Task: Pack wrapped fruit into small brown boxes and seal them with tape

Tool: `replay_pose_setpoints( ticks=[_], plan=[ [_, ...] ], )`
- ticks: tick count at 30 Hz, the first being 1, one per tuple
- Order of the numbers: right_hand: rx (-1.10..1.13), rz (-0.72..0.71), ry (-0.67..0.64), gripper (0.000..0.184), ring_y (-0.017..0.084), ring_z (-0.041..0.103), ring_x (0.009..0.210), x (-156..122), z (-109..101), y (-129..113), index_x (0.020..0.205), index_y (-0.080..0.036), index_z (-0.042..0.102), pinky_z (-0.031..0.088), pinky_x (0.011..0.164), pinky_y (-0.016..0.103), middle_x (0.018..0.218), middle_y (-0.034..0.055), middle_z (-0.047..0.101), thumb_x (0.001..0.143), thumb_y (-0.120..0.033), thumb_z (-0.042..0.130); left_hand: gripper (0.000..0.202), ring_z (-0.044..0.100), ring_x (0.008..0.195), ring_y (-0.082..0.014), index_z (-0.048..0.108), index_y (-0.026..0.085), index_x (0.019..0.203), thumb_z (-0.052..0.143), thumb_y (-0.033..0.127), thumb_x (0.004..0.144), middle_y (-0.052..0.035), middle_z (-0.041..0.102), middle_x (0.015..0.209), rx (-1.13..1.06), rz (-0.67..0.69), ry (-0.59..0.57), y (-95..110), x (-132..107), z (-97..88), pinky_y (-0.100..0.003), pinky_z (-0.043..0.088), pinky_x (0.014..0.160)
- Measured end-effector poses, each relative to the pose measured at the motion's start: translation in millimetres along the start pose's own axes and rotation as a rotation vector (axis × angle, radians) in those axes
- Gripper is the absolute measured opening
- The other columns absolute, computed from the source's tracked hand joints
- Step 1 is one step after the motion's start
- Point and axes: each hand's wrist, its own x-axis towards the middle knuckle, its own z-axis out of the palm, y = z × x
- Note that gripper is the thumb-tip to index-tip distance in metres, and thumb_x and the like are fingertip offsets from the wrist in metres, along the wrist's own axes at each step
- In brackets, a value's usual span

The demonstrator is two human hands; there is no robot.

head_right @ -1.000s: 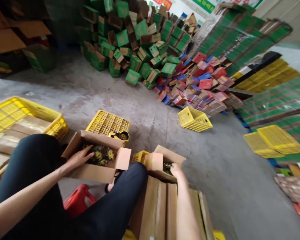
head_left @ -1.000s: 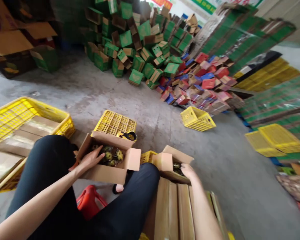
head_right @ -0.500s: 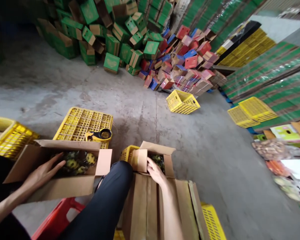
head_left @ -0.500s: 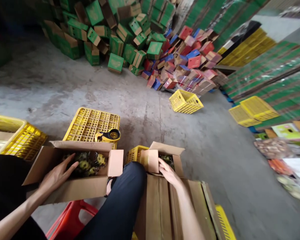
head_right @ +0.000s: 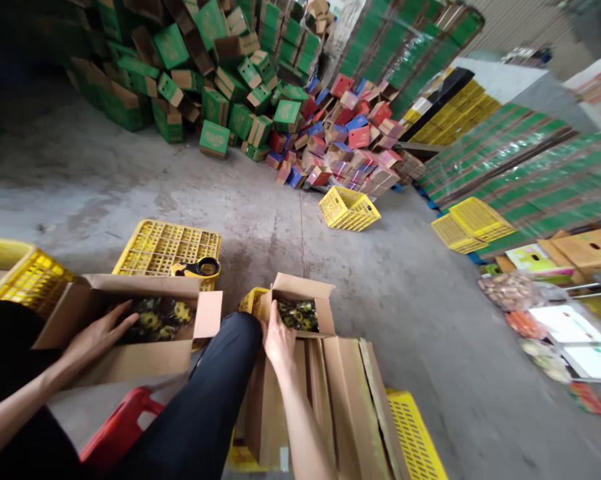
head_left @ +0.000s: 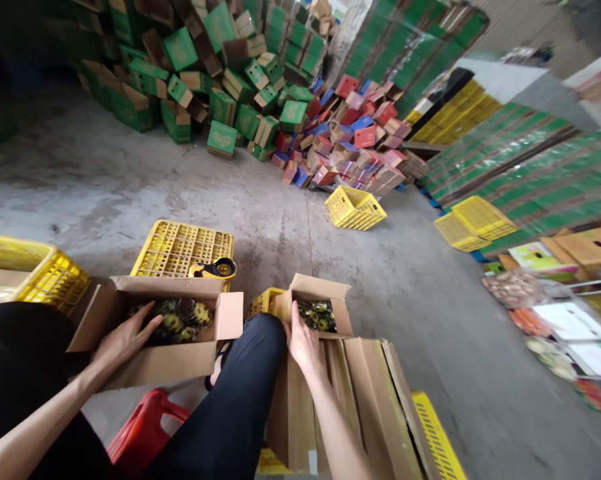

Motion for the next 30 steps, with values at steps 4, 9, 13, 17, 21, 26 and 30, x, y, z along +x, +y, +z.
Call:
replay_pose_setpoints(
  ticks=[4,9,13,17,21,26,30],
  plan=[
    [0.094,0.176,0.252,0.076,0.035,0.052,0.144,13.3,-14.7,7.8,0.164,-0.003,0.021,0.044,0.115,0.045,0.159,0.0271,0.046,0.092,-0.014,0.043,0.081,0.055,0.140,-0.0377,0.046,0.015,0.157,0.036,0.068,0.098,-0.0156,0.056,0.153,-0.047,0.009,-0.008,9.4,2.0,-2.9,-0.048,0.045,0.113],
    [0.147,-0.124,0.494,0.059,0.034,0.031,0.156,2.9,-15.4,-48.0,0.156,-0.012,0.046,0.028,0.126,0.056,0.163,0.0189,0.043,0.101,-0.030,0.038,0.068,0.053,0.142,-0.0348,0.047,0.014,0.156,0.039,0.054,0.102,-0.0161,0.055,0.154,-0.112,0.016,0.057,24.9,3.6,-11.8,-0.045,0.043,0.115],
    [0.297,-0.547,0.062,0.049,0.027,0.052,0.144,-18.4,12.4,-146.8,0.142,-0.020,0.064,0.038,0.124,0.045,0.150,0.0126,0.061,0.102,-0.037,0.041,0.061,0.050,0.145,-0.0319,0.047,0.012,0.156,0.042,0.044,0.103,-0.0177,0.053,0.155,-0.159,0.040,0.060,27.6,5.8,-19.1,-0.040,0.040,0.118],
    [0.218,-0.474,-0.280,0.050,0.027,0.057,0.140,-9.2,38.0,-211.0,0.146,-0.022,0.061,0.043,0.119,0.044,0.147,0.0114,0.064,0.097,-0.027,0.052,0.060,0.053,0.143,-0.0326,0.048,0.010,0.155,0.045,0.040,0.103,-0.0202,0.055,0.153,-0.171,0.040,0.052,24.6,6.9,-20.1,-0.040,0.040,0.117],
    [0.153,-0.446,-0.283,0.069,0.034,0.039,0.153,16.8,52.0,-229.7,0.160,-0.013,0.040,0.034,0.123,0.049,0.163,0.0229,0.043,0.095,-0.027,0.060,0.060,0.056,0.139,-0.0346,0.052,0.008,0.151,0.047,0.042,0.102,-0.0233,0.058,0.149,-0.198,0.047,0.050,23.1,13.3,-19.7,-0.041,0.042,0.115],
    [0.129,-0.533,-0.254,0.077,0.039,0.032,0.155,30.5,78.2,-258.1,0.158,-0.021,0.042,0.036,0.120,0.052,0.166,0.0202,0.038,0.089,-0.038,0.073,0.055,0.070,0.119,-0.0318,0.072,0.013,0.129,0.037,0.049,0.105,-0.0175,0.074,0.127,-0.218,0.082,0.007,23.3,24.2,-19.7,-0.037,0.052,0.102],
    [0.168,-0.533,-0.179,0.052,0.030,0.065,0.127,40.3,82.0,-268.9,0.138,-0.019,0.060,0.046,0.109,0.037,0.129,0.0143,0.072,0.087,-0.019,0.068,0.048,0.066,0.126,-0.0296,0.069,0.014,0.135,0.044,0.037,0.101,-0.0151,0.070,0.136,-0.170,0.105,-0.027,19.4,33.0,-19.7,-0.035,0.049,0.108]
  ],
)
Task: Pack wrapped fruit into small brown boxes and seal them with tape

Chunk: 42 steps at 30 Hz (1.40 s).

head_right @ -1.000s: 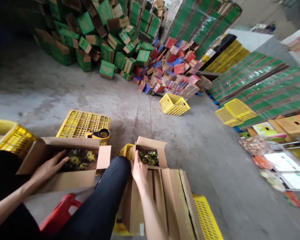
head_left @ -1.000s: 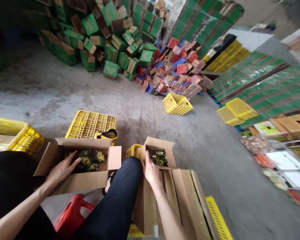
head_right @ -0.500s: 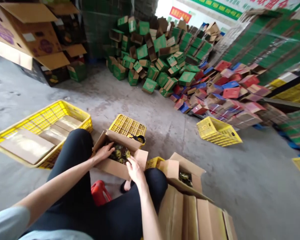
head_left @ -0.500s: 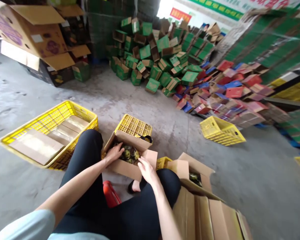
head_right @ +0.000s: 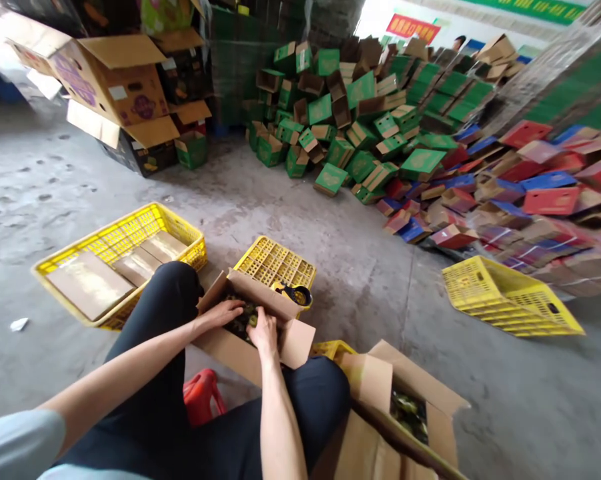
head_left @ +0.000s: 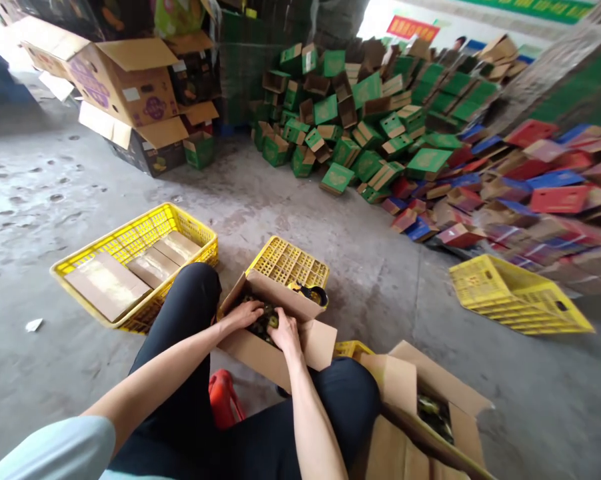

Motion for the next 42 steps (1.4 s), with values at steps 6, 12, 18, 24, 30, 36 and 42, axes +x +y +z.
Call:
replay_pose_setpoints(
  ticks=[6,12,18,24,30,36,42],
  plan=[
    [-0.052,0.112,0.117,0.051,0.029,0.070,0.111,-21.1,-20.6,20.7,0.143,-0.020,0.058,0.051,0.096,0.037,0.117,0.0129,0.075,0.092,-0.023,0.056,0.064,0.050,0.143,-0.0355,0.054,0.013,0.152,0.061,0.034,0.091,-0.0178,0.057,0.151,0.115,0.025,-0.050,-1.9,5.7,1.6,-0.046,0.036,0.121],
    [-0.197,0.055,0.023,0.049,0.033,0.053,0.140,-34.4,-8.6,26.8,0.128,-0.009,0.072,0.038,0.118,0.038,0.148,0.0209,0.058,0.085,-0.002,0.051,0.050,0.022,0.154,-0.0451,0.070,0.026,0.134,0.070,0.034,0.084,-0.0094,0.046,0.161,0.371,0.022,-0.207,6.6,1.6,8.0,-0.069,0.014,0.123],
    [-0.165,-0.010,-0.032,0.041,0.033,0.036,0.154,-26.2,-3.1,29.4,0.129,-0.014,0.074,0.030,0.126,0.042,0.160,0.0147,0.049,0.091,-0.017,0.059,0.060,0.020,0.152,-0.0504,0.072,0.021,0.129,0.084,0.032,0.071,-0.0156,0.038,0.163,0.427,-0.029,-0.214,6.7,7.8,8.1,-0.070,0.028,0.118],
    [-0.055,0.058,-0.050,0.064,0.036,0.038,0.151,-12.9,9.2,25.2,0.145,-0.025,0.062,0.035,0.121,0.042,0.166,0.0107,0.040,0.082,-0.024,0.076,0.047,0.018,0.153,-0.0494,0.077,0.019,0.117,0.080,0.015,0.070,-0.0175,0.037,0.161,0.454,-0.029,-0.206,2.7,11.5,8.8,-0.064,0.037,0.115],
    [-0.050,0.198,0.107,0.061,0.037,0.055,0.134,-6.7,17.3,30.3,0.145,-0.015,0.060,0.041,0.113,0.043,0.147,0.0216,0.056,0.084,-0.007,0.062,0.031,0.038,0.143,-0.0445,0.077,0.014,0.098,0.084,0.017,0.067,-0.0171,0.053,0.144,0.461,0.037,-0.148,3.1,24.4,-8.0,-0.049,0.037,0.119],
    [0.076,0.144,0.162,0.049,0.028,0.061,0.132,6.3,6.3,32.8,0.141,-0.008,0.064,0.044,0.114,0.035,0.140,0.0200,0.066,0.094,-0.010,0.051,0.039,0.055,0.131,-0.0356,0.072,0.013,0.119,0.075,0.019,0.081,-0.0159,0.061,0.138,0.409,0.166,-0.125,14.7,26.1,-31.2,-0.040,0.041,0.116],
    [0.155,0.040,0.082,0.045,0.020,0.072,0.117,5.0,-6.0,32.1,0.117,-0.022,0.080,0.050,0.106,0.025,0.119,0.0053,0.079,0.085,-0.003,0.056,0.044,0.059,0.132,-0.0264,0.064,0.018,0.137,0.056,0.018,0.094,-0.0114,0.066,0.140,0.327,0.274,-0.146,10.7,0.4,-28.8,-0.033,0.042,0.116]
  ],
)
